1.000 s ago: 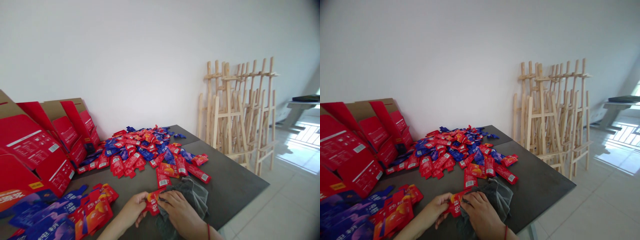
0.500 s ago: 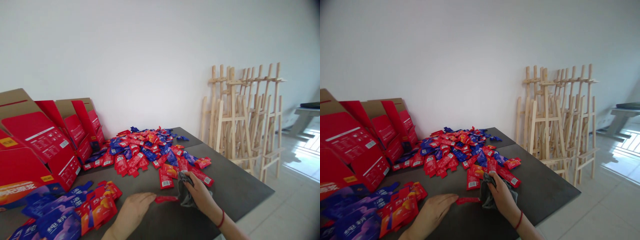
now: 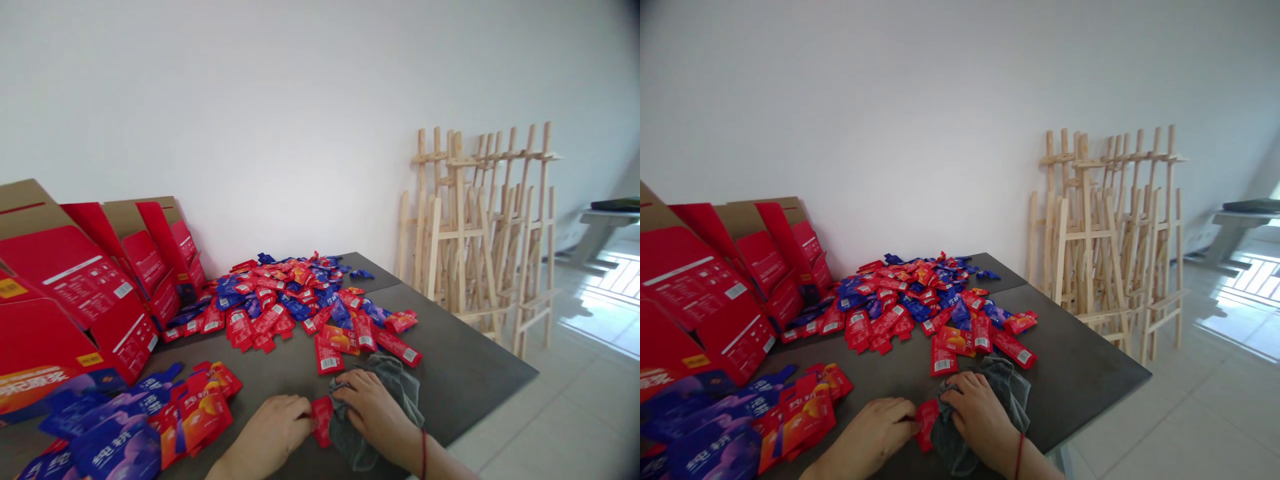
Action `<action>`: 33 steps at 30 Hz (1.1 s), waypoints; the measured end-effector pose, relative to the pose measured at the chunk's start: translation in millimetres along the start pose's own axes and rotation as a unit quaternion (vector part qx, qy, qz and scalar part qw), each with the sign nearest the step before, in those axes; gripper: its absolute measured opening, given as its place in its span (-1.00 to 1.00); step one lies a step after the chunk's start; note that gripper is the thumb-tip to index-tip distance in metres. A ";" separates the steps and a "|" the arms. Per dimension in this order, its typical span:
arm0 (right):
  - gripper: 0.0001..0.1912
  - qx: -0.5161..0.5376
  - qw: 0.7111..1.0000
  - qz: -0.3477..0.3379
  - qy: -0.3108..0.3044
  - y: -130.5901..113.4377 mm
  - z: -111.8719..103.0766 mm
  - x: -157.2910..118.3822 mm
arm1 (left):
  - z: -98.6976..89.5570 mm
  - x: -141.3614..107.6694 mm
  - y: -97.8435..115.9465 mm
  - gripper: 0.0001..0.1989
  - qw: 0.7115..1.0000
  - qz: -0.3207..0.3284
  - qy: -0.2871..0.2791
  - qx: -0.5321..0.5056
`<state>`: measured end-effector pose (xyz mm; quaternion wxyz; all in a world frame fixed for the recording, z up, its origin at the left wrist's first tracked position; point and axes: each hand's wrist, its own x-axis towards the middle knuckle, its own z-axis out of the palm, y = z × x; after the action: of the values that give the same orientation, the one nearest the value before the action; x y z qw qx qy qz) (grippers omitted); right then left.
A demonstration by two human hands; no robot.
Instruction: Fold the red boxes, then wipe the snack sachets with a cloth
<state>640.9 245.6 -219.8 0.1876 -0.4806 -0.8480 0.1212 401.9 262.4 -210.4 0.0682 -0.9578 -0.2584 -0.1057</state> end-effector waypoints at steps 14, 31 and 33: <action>-0.59 0.029 0.996 0.053 0.067 1.3 -12.4 -6.4 | -17.8 -4.1 -11.6 -0.82 0.998 -0.023 -0.021 -0.062; -0.58 -0.011 0.996 0.035 0.078 19.5 8.5 1.9 | -50.1 -25.5 -53.3 -0.75 0.870 -0.343 0.078 -0.345; -0.58 -0.014 0.996 0.036 0.083 17.3 9.3 1.2 | -52.7 -39.0 -79.8 -0.74 0.830 -0.386 0.069 -0.397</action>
<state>649.6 255.1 -234.6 0.2458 -0.5218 -0.8134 0.0758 319.5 302.4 -162.6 -0.3466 -0.7152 -0.5370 -0.2830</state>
